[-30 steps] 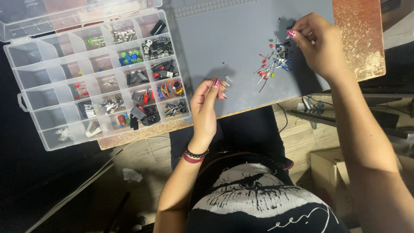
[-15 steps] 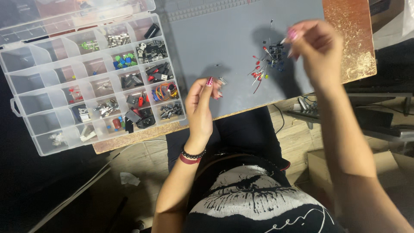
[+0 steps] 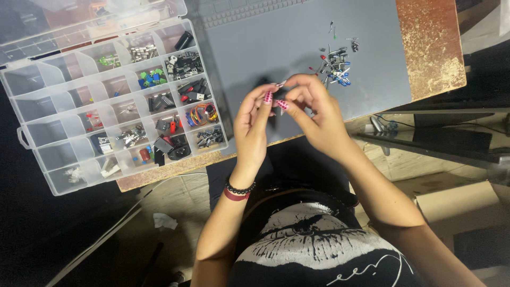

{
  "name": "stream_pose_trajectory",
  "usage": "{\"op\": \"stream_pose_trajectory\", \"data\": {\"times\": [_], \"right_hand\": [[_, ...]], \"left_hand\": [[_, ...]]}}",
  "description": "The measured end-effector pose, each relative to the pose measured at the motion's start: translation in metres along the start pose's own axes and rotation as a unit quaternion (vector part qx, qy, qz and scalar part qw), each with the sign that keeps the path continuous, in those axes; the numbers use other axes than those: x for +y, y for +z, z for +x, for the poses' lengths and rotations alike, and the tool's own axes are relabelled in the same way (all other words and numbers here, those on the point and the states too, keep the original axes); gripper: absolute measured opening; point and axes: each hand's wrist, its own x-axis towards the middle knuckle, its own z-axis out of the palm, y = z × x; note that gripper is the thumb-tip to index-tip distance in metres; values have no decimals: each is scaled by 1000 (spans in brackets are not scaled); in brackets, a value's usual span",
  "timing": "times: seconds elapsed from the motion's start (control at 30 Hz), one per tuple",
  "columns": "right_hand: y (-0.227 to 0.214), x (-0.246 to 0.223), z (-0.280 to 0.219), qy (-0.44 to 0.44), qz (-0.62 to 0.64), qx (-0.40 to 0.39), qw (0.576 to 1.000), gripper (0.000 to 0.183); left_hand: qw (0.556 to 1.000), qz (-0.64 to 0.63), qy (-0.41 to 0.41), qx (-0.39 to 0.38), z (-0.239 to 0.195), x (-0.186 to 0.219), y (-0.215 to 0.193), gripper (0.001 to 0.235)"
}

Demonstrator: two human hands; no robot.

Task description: The person assembles small electronic components by hand, picking up wires and parts from a compartmentalized storage box and a gray work mat. They connect the components together and place the finished assemblies onto the mat.

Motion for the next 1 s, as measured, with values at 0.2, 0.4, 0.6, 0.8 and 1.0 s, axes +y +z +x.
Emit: {"op": "stream_pose_trajectory", "data": {"times": [0.2,0.4,0.6,0.8,1.0], "right_hand": [[6,-10,3,-9,-1,-18,1000,30],[6,1,1,0,26,-10,1000,29],[8,3,0,5,42,0,999,26],[9,1,-1,10,69,-11,998,26],[11,-4,-2,3,76,-8,997,30]], "left_hand": [[1000,10,-3,-8,-3,4,5,23],[1000,3,-5,-3,-5,-5,1,22],[1000,-27,4,3,-5,0,4,20],[999,-37,24,18,-5,-6,4,19],[998,-20,27,55,-7,-9,7,17]]}}
